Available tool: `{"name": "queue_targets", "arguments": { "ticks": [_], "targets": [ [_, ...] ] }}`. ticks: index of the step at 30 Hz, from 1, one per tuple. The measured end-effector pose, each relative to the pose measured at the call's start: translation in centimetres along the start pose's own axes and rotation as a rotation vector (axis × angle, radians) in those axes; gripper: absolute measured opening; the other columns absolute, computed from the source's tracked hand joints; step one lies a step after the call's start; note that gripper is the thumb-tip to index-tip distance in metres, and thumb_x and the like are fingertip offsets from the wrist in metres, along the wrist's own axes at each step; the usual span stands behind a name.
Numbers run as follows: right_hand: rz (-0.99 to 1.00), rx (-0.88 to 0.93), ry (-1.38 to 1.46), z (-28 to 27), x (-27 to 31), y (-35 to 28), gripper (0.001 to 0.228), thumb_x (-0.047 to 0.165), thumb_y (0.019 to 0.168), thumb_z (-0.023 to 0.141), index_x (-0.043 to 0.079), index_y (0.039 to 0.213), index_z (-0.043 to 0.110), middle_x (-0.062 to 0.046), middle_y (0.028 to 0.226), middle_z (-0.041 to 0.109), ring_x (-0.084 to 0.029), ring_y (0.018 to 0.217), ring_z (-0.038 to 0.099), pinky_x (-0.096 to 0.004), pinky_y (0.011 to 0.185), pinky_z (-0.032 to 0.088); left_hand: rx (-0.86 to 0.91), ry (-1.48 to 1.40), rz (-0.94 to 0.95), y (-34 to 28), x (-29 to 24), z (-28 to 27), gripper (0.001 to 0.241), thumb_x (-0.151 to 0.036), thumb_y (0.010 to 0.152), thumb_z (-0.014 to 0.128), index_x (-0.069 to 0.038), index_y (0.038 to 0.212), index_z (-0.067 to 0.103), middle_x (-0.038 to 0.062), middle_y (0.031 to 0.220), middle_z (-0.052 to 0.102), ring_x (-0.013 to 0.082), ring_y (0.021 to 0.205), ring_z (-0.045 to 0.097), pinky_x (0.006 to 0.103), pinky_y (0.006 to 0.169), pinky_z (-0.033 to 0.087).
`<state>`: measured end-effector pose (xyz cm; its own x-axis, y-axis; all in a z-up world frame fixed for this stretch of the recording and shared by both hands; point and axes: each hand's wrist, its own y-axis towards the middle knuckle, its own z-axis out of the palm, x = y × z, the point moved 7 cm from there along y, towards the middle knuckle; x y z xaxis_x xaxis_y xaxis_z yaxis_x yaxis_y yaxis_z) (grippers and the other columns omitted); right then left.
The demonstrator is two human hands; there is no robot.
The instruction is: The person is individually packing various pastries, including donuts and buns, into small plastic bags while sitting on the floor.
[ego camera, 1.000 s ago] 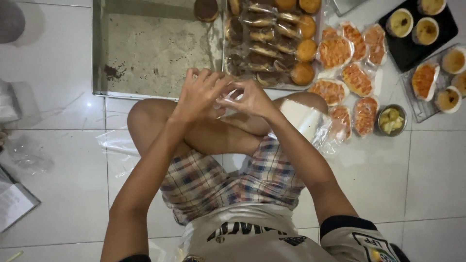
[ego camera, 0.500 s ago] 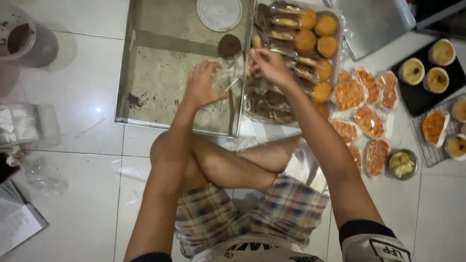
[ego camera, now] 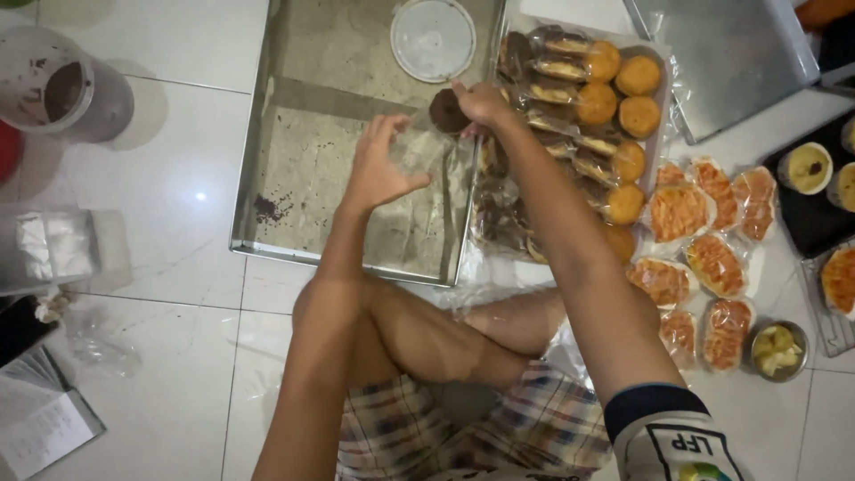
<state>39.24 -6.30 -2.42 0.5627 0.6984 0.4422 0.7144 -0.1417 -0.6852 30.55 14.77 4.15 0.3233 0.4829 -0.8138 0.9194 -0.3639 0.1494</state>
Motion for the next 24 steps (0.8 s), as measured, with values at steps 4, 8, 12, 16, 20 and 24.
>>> {"name": "queue_targets", "arguments": {
  "ticks": [4, 8, 12, 16, 20, 24],
  "targets": [
    [-0.054, -0.046, 0.095, 0.9, -1.2, 3.2, 0.057, 0.041, 0.102, 0.038, -0.003, 0.134, 0.055, -0.021, 0.073, 0.072, -0.023, 0.054, 0.072, -0.032, 0.041, 0.046, 0.006, -0.001, -0.019, 0.1, -0.6, -0.3, 0.080, -0.046, 0.070, 0.082, -0.014, 0.135, 0.049, 0.010, 0.127, 0.054, 0.0246, 0.115, 0.054, 0.0441, 0.098, 0.047],
    [-0.180, -0.100, 0.148, 1.1, -0.5, 2.4, 0.031, 0.013, 0.090, 0.043, 0.011, 0.084, 0.074, -0.008, 0.064, 0.069, -0.015, 0.053, 0.066, -0.027, 0.045, 0.045, -0.029, -0.060, -0.037, 0.4, -1.1, -0.9, 0.084, -0.045, 0.067, 0.085, -0.012, 0.135, 0.049, 0.011, 0.134, 0.048, 0.0283, 0.125, 0.051, 0.0541, 0.108, 0.045],
    [-0.208, -0.083, 0.104, 2.2, -0.4, 2.6, 0.044, 0.019, 0.079, 0.056, 0.020, 0.117, 0.078, 0.000, 0.087, 0.078, -0.009, 0.063, 0.066, -0.026, 0.056, 0.050, -0.085, -0.126, -0.032, 0.2, -0.7, -1.6, 0.084, -0.037, 0.067, 0.087, -0.008, 0.135, 0.048, 0.012, 0.134, 0.047, 0.0274, 0.125, 0.052, 0.0530, 0.110, 0.046],
    [-0.140, -0.026, 0.094, 1.8, 0.4, -0.9, 0.038, 0.019, 0.098, 0.054, 0.023, 0.133, 0.069, 0.000, 0.078, 0.073, -0.007, 0.058, 0.059, -0.025, 0.053, 0.041, -0.100, -0.085, -0.053, 0.2, 0.1, -1.8, 0.088, -0.043, 0.067, 0.086, -0.011, 0.138, 0.046, 0.013, 0.139, 0.045, 0.0297, 0.129, 0.051, 0.0561, 0.110, 0.045],
    [-0.161, 0.103, 0.331, 2.1, 0.6, -1.8, 0.042, 0.009, 0.102, 0.046, 0.009, 0.142, 0.057, -0.011, 0.107, 0.072, -0.012, 0.065, 0.064, -0.021, 0.049, 0.047, -0.125, -0.097, -0.014, -0.1, -0.3, -2.2, 0.082, -0.036, 0.068, 0.086, -0.010, 0.137, 0.048, 0.013, 0.137, 0.046, 0.0293, 0.126, 0.053, 0.0526, 0.109, 0.046],
    [-0.226, 0.188, 0.304, 2.3, 0.6, -2.2, 0.074, -0.010, 0.086, 0.065, 0.015, 0.154, 0.045, -0.020, 0.129, 0.067, -0.010, 0.067, 0.064, -0.017, 0.053, 0.055, -0.120, -0.083, 0.007, 0.0, -0.1, -2.0, 0.083, -0.038, 0.070, 0.087, -0.011, 0.137, 0.047, 0.013, 0.137, 0.046, 0.0286, 0.126, 0.053, 0.0535, 0.110, 0.046]
  ]
}}
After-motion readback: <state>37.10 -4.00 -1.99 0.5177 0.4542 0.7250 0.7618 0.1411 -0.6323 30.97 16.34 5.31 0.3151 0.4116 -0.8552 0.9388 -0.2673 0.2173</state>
